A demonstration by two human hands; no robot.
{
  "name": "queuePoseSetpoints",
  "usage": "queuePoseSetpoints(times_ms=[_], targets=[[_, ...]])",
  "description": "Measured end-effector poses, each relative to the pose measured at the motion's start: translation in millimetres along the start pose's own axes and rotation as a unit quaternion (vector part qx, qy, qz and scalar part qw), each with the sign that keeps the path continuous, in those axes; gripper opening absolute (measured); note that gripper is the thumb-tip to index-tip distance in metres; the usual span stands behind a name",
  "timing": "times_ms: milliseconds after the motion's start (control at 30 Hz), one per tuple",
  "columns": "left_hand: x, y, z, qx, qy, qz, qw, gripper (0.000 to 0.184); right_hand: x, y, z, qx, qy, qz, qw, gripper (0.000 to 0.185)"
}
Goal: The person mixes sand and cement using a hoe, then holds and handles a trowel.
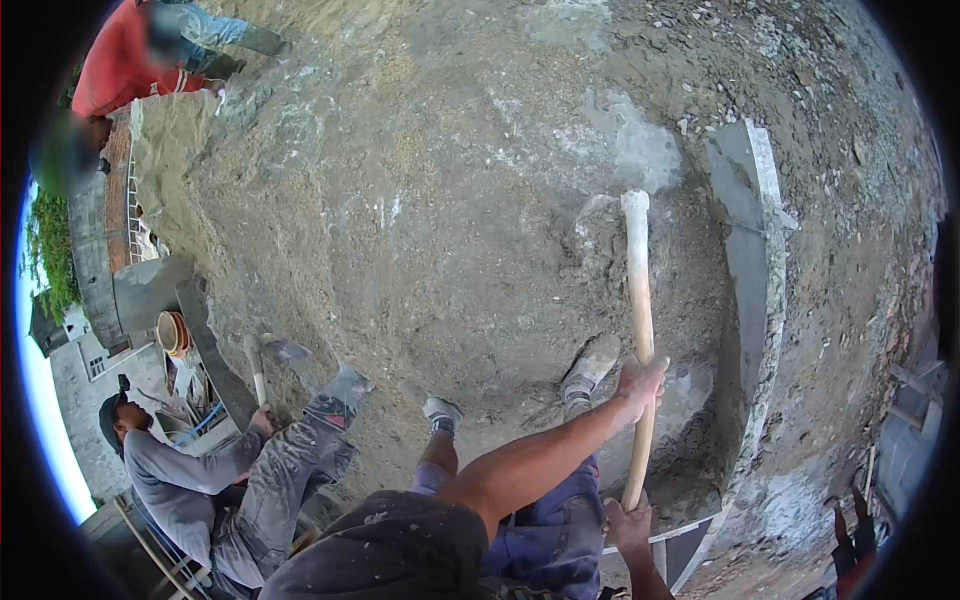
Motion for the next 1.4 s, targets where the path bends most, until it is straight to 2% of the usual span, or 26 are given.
queuePoseSetpoints(times_ms=[33,100,133,200,267,300,333,367,400,467,533,633,700,733,767,800,900,933,1000,1033,1100,1167,1233,1300,1333,1400], targets=[[3.4,0.0,5.6,0.009,0.008,-0.014,1.0,0.023,-14.1,-7.1,18.5,0.058,-0.079,0.021,0.995,0.019],[7.1,-8.7,37.5,0.021,0.031,-0.038,0.999,0.023,-34.4,11.7,-2.9,0.045,-0.095,-0.014,0.994,0.017],[10.5,-8.1,72.5,0.023,0.08,-0.037,0.996,0.023,-48.7,22.3,-23.1,0.04,-0.103,-0.031,0.993,0.017],[10.6,-5.5,158.3,0.011,0.153,-0.03,0.988,0.022,-92.2,61.9,-64.1,-0.058,-0.07,-0.098,0.991,0.014],[18.8,-11.0,264.3,-0.041,0.27,0.011,0.962,0.029,-137.5,103.3,-140.1,-0.087,-0.103,-0.123,0.983,0.014],[12.9,-12.6,313.5,-0.071,0.307,0.012,0.949,0.029,-151.9,131.8,-187.5,-0.172,-0.106,-0.159,0.966,0.014],[-22.5,-14.6,358.8,-0.086,0.362,-0.017,0.928,0.031,-170.0,157.1,-229.7,-0.158,-0.106,-0.191,0.963,0.016],[-5.3,-29.4,412.9,-0.249,0.473,0.129,0.835,0.038,-180.0,181.1,-277.6,-0.222,-0.104,-0.224,0.943,0.018],[-3.2,-36.0,442.3,-0.344,0.486,0.211,0.776,0.036,-203.5,207.7,-311.8,-0.244,-0.092,-0.274,0.926,0.018],[-53.8,-43.5,476.6,-0.553,0.433,0.293,0.649,0.037,-241.2,242.7,-379.8,-0.295,-0.129,-0.317,0.892,0.013],[-53.5,-61.9,468.4,-0.55,0.363,0.296,0.692,0.028,-277.6,253.4,-398.8,-0.22,-0.131,-0.247,0.935,0.011],[-92.7,-67.1,408.2,-0.643,0.24,0.176,0.706,0.029,-257.1,261.2,-356.6,-0.424,0.011,-0.305,0.853,0.014],[-88.8,-42.4,347.9,-0.768,0.209,0.073,0.601,0.031,-257.0,236.2,-300.4,-0.348,0.006,-0.317,0.882,0.017],[-88.8,-69.7,322.0,-0.583,0.175,0.17,0.775,0.028,-246.5,217.9,-278.6,-0.304,0.004,-0.293,0.907,0.018],[-87.3,-64.1,299.1,-0.62,0.192,0.142,0.748,0.028,-232.2,199.7,-258.8,-0.261,0.002,-0.265,0.928,0.019],[-88.6,-66.6,273.0,-0.58,0.19,0.131,0.781,0.028,-213.8,182.4,-249.2,-0.252,0.006,-0.24,0.938,0.02],[-53.5,-34.7,202.0,-0.64,0.21,0.012,0.739,0.028,-162.3,145.0,-200.4,-0.212,0.066,-0.196,0.955,0.022],[-50.2,-24.8,180.8,-0.605,0.236,-0.001,0.76,0.025,-143.7,126.4,-195.7,-0.229,0.07,-0.177,0.955,0.022],[-20.7,-11.8,132.0,-0.412,0.185,-0.034,0.891,0.016,-101.9,84.8,-178.3,-0.233,0.075,-0.149,0.958,0.021],[9.8,1.6,106.8,-0.244,0.104,-0.055,0.963,0.018,-85.6,62.9,-167.0,-0.226,0.071,-0.137,0.962,0.02],[21.8,27.8,52.7,-0.161,0.01,-0.102,0.982,0.021,-56.4,19.5,-131.0,-0.198,0.075,-0.082,0.974,0.018],[21.0,54.9,40.9,-0.019,0.014,-0.138,0.99,0.026,-10.5,0.3,-98.0,-0.219,0.094,-0.058,0.969,0.018],[1.4,67.3,22.6,0.101,-0.035,-0.102,0.989,0.029,28.9,-10.9,-64.2,-0.182,0.078,-0.011,0.98,0.022],[31.9,70.1,-10.3,0.014,-0.026,-0.113,0.993,0.03,40.6,-43.1,-6.4,-0.091,0.044,0.047,0.994,0.025],[51.2,62.5,-12.7,0.025,-0.052,-0.095,0.994,0.029,32.4,-57.1,7.8,0.006,-0.039,0.056,0.998,0.026],[59.1,45.9,-15.3,0.068,-0.062,-0.119,0.989,0.029,25.6,-68.6,21.8,0.193,-0.196,0.076,0.958,0.027]])
Point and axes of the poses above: each hand's wrist, its own x-axis away from the middle knuckle, its own y-axis out of the palm, z = x × y, the point moved 10 cm from there along -x, towards the middle knuckle, and after that the axes turned 3 degrees about x, right-handed, at the moved point
